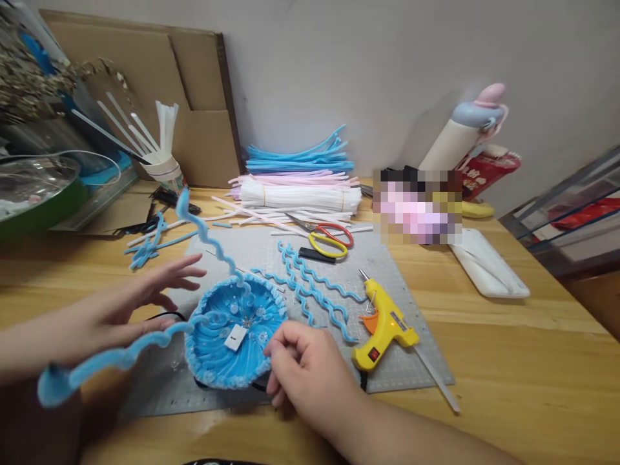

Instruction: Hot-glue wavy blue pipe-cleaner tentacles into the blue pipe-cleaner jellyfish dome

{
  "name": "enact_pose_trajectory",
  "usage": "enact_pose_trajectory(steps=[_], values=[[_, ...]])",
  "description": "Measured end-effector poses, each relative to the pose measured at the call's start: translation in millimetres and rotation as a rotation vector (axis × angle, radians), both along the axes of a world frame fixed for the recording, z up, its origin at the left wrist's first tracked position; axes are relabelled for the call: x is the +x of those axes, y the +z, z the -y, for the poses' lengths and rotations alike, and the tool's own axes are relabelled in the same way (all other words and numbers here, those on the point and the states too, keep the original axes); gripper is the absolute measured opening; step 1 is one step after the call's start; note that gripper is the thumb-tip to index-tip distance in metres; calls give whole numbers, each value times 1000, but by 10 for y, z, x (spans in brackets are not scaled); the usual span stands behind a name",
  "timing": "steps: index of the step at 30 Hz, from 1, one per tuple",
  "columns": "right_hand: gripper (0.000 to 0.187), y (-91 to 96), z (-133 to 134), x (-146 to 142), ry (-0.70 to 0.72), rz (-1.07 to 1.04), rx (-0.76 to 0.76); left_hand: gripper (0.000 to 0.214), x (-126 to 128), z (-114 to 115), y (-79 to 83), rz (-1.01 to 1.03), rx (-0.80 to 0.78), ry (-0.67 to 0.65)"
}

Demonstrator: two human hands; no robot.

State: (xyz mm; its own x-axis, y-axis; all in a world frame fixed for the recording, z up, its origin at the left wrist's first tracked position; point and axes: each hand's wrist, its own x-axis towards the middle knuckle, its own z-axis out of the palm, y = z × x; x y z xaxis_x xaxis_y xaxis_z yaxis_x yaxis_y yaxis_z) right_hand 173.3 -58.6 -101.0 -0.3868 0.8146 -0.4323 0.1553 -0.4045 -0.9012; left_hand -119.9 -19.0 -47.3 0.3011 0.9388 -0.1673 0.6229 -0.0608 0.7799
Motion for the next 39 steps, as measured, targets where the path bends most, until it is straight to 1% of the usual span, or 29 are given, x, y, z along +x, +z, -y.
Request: enact_pose_trajectory(steps=[2, 3, 4, 6, 8, 10, 13, 15, 17, 19, 21, 23, 25, 29, 31, 33, 35, 36, 37, 39], values=[[19, -6, 10, -10, 8, -24, -20, 91, 7, 97, 38, -33, -75, -84], [20, -10, 15, -15, 8, -34, -27, 98, 20, 139, 49, -50, -115, -125], [20, -13, 20, -19, 10, -43, -30, 102, 36, 176, 54, -51, -136, -134], [20, -16, 32, -28, 16, -59, -34, 105, 62, 230, 40, -22, -177, -141], [20, -10, 45, -37, 20, -68, -38, 103, 81, 264, 0, 30, -212, -123], [19, 3, 56, -43, 25, -69, -42, 100, 111, 287, -54, 87, -255, -63], [18, 16, 63, -40, 40, -74, -25, 96, 209, 317, -135, 151, -345, 69], [17, 14, 62, -35, 52, -82, 0, 90, 287, 332, -197, 218, -367, 130], [18, 12, 59, -30, 56, -91, 14, 82, 336, 341, -284, 294, -348, 134], [18, 20, 56, -28, 60, -97, 24, 76, 331, 345, -390, 356, -328, 130], [20, 42, 53, -24, 65, -96, 47, 74, 282, 341, -488, 402, -294, 182], [21, 73, 48, -14, 54, -89, 74, 72, 227, 320, -540, 439, -244, 245], [23, 95, 42, -1, 32, -76, 93, 73, 204, 278, -531, 476, -228, 303], [22, 69, 33, 14, 20, -56, 132, 88, 274, 180, -426, 501, -248, 434], [20, 34, 26, 14, 23, -50, 148, 89, 328, 160, -396, 489, -229, 466], [21, 23, 7, 20, 31, -38, 160, 85, 365, 164, -394, 476, -212, 481], [21, 72, -31, 51, 68, 39, 224, 83, 370, 179, -414, 459, -201, 488], [21, 123, -58, 81, 103, 127, 298, 84, 359, 188, -428, 454, -195, 486], [21, 189, -91, 122, 146, 249, 396, 86, 340, 195, -446, 451, -189, 481], [20, 345, -169, 234, 230, 574, 612, 90, 275, 208, -490, 453, -179, 466]])
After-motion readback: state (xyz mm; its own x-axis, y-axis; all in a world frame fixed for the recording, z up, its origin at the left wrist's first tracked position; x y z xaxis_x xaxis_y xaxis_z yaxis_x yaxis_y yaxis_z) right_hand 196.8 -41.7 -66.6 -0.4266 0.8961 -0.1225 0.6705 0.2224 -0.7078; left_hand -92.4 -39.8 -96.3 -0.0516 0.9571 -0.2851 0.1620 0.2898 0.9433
